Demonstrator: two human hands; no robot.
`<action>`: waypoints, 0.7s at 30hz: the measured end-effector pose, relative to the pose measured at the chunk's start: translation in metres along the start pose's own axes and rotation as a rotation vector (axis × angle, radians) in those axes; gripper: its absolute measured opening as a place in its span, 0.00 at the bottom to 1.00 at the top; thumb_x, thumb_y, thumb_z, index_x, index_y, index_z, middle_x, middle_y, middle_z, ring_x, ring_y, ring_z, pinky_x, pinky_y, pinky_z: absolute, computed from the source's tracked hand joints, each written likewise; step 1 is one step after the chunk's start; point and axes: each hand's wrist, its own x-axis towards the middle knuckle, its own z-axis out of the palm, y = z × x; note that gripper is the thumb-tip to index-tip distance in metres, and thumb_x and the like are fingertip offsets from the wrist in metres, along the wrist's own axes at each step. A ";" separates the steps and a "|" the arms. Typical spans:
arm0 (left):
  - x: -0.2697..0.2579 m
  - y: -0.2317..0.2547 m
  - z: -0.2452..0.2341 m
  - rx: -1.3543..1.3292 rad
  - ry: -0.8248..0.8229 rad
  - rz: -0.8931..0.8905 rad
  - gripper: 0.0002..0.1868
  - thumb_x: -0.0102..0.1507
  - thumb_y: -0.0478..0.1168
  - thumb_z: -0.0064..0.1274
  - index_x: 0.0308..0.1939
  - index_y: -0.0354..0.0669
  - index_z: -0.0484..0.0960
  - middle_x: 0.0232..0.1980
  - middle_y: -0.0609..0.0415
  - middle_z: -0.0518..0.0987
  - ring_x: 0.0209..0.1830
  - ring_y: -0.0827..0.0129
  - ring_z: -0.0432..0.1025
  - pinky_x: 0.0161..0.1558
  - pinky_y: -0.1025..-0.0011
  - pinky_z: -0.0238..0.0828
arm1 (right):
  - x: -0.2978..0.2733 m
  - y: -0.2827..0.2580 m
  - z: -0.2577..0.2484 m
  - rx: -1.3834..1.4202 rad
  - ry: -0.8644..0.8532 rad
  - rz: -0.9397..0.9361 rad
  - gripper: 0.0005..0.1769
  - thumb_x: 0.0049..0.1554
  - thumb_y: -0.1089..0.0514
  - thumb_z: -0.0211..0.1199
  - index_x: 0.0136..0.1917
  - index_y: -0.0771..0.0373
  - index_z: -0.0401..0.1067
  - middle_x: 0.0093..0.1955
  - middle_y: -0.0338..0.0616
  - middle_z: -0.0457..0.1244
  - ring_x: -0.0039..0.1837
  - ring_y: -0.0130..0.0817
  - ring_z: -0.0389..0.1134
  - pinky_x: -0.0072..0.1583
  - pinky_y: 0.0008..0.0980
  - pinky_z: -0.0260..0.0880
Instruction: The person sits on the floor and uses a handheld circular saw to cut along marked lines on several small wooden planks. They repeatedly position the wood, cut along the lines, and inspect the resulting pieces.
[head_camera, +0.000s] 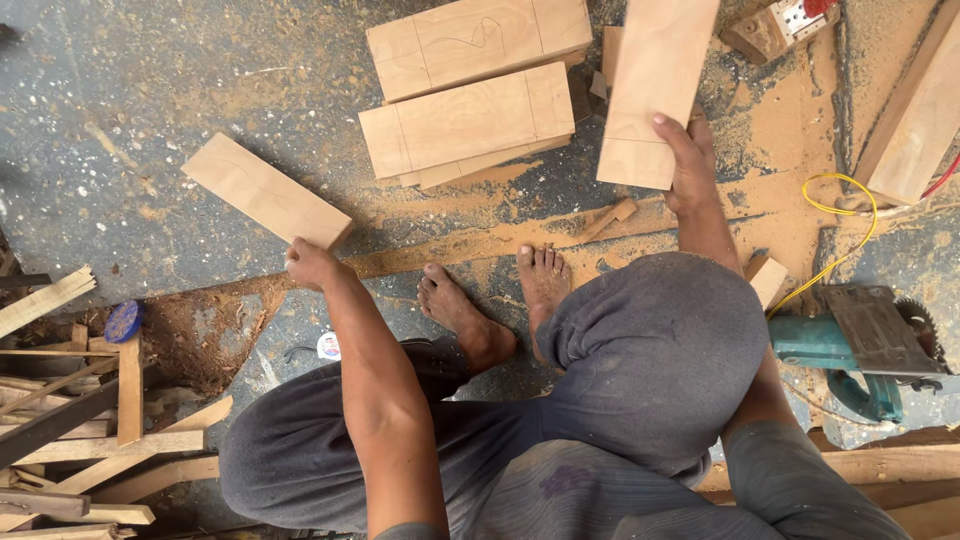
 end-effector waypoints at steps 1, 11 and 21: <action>-0.008 0.015 0.005 0.227 0.103 0.005 0.26 0.66 0.44 0.49 0.67 0.37 0.71 0.63 0.40 0.72 0.53 0.55 0.80 0.50 0.57 0.85 | -0.003 -0.012 0.015 0.042 -0.059 -0.020 0.39 0.59 0.54 0.69 0.75 0.72 0.55 0.64 0.60 0.63 0.62 0.41 0.71 0.60 0.37 0.78; -0.251 0.072 0.047 0.180 -1.214 1.247 0.58 0.56 0.51 0.74 0.79 0.38 0.52 0.83 0.36 0.52 0.83 0.46 0.50 0.80 0.51 0.49 | -0.014 -0.064 0.166 -0.987 -0.355 -0.130 0.38 0.64 0.47 0.58 0.77 0.74 0.54 0.57 0.63 0.68 0.52 0.46 0.72 0.52 0.43 0.75; -0.293 0.027 0.065 0.272 -0.864 1.259 0.70 0.50 0.55 0.77 0.79 0.33 0.42 0.81 0.30 0.51 0.80 0.37 0.53 0.76 0.49 0.57 | -0.010 -0.008 0.059 -0.539 -0.118 0.060 0.28 0.66 0.44 0.53 0.72 0.63 0.67 0.65 0.53 0.68 0.66 0.43 0.72 0.64 0.42 0.76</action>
